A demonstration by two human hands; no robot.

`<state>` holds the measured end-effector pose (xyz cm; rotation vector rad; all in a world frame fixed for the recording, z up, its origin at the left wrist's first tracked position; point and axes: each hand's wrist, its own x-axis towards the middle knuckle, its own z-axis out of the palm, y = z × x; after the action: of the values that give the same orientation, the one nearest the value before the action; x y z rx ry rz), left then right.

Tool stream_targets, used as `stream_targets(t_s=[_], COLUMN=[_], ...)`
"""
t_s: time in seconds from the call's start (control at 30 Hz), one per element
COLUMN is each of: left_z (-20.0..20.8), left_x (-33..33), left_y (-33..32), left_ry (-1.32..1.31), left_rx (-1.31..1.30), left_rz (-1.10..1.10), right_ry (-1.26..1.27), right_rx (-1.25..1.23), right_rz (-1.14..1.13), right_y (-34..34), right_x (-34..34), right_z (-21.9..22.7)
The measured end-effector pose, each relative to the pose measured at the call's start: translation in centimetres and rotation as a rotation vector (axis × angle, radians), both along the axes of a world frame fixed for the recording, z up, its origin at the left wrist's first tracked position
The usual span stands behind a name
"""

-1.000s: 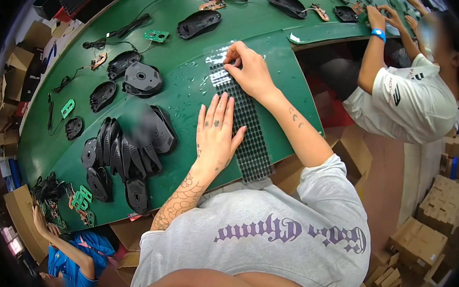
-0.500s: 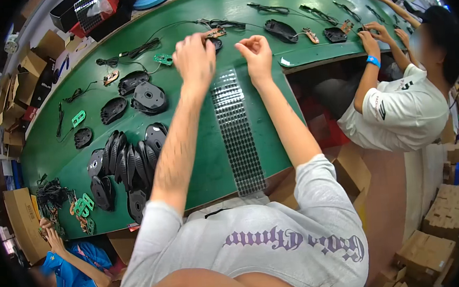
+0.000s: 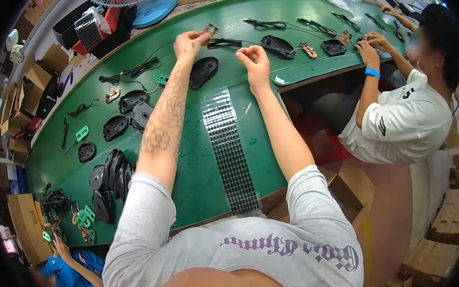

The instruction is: Assemble electronic components by placing PCBs into plastic housings and managing cable bundles.

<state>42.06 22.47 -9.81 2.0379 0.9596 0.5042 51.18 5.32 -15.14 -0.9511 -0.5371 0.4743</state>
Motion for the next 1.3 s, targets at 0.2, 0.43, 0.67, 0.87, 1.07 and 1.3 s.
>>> stream_targets(t_s=[0.2,0.43,0.67,0.87,1.07,1.3], left_z=[-2.2,-5.1,-6.4,-6.6,-6.6,-6.9], left_x=[-3.7,-4.3,-3.9,-3.8,-4.0,-4.1], left_y=[-7.5,-8.4,-7.6,-7.2,-7.4,-7.9], left_ry=[-0.670,-0.768,-0.730,-0.702,-0.701,-0.664], left_rx=[-0.487,-0.454,-0.403,-0.391,-0.390,-0.357], left_rz=[0.157,0.185,0.159,0.129,0.126,0.135], right_ry=[0.030,-0.087,-0.209,-0.244,-0.252,-0.253], right_rx=[0.000,-0.014,-0.072,-0.088,-0.102,-0.139], right_rz=[0.065,0.129,0.049,0.033,0.005,0.020], right_y=[0.7,1.9,2.4,2.8,2.6,1.8], right_x=[0.6,0.2,1.1,1.2,0.9,0.9], right_z=[-1.5,-1.1,-2.1,-2.0,-2.1,-1.9])
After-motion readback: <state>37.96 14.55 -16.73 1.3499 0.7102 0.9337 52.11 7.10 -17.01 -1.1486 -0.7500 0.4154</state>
